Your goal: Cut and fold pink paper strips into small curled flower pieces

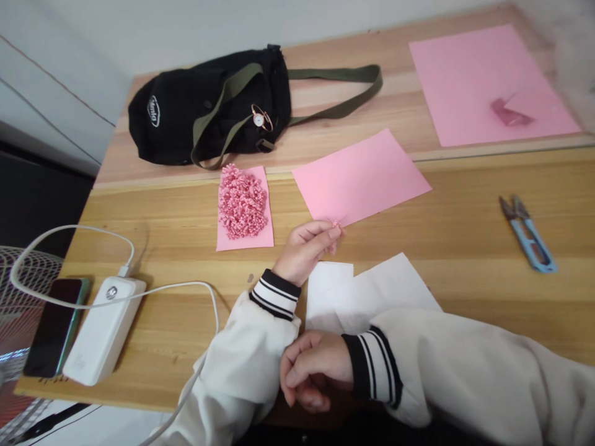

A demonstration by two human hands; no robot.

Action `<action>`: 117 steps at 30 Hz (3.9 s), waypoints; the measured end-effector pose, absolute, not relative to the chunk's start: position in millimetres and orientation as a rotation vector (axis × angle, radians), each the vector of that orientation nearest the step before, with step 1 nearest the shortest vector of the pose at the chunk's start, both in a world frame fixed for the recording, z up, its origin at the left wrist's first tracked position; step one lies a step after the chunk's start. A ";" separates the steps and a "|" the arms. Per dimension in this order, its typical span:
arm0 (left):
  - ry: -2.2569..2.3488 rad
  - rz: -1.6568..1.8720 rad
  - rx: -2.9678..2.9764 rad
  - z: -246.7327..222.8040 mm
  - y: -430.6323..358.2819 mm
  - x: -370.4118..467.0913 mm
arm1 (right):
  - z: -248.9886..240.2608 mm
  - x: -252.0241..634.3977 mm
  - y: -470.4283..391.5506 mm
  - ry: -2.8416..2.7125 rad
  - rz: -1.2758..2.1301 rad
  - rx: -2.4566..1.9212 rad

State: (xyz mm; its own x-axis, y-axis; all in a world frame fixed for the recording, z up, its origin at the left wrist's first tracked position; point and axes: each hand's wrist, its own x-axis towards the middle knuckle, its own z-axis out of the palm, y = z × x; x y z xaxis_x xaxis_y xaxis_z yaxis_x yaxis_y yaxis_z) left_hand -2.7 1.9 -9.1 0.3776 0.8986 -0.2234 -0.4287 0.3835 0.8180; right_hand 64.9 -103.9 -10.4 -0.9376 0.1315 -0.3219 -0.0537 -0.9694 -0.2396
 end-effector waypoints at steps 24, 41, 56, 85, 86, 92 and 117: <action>0.769 0.951 0.739 -8.6 2.0 -2.6 | -8.2 65.0 -103.9 -0.346 2.988 -0.531; 0.776 0.951 0.726 -8.5 1.7 -2.4 | -10.3 64.9 -104.6 -0.355 2.983 -0.510; 0.762 0.953 0.743 -10.0 2.1 -2.7 | -14.2 66.1 -106.7 -0.346 2.986 -0.489; 1.221 1.261 1.840 -14.7 -4.7 -0.1 | -10.2 171.9 -9.9 -1.232 1.168 -1.203; 1.218 1.231 1.856 -15.3 -4.4 -0.3 | -11.6 170.0 -10.7 -1.276 1.162 -1.209; 1.148 1.114 1.983 -17.0 -5.5 1.8 | -14.4 169.1 -11.2 -1.483 1.065 -1.244; 1.150 1.022 2.117 -18.4 -6.4 3.0 | -22.7 172.5 -11.1 -1.524 1.108 -1.253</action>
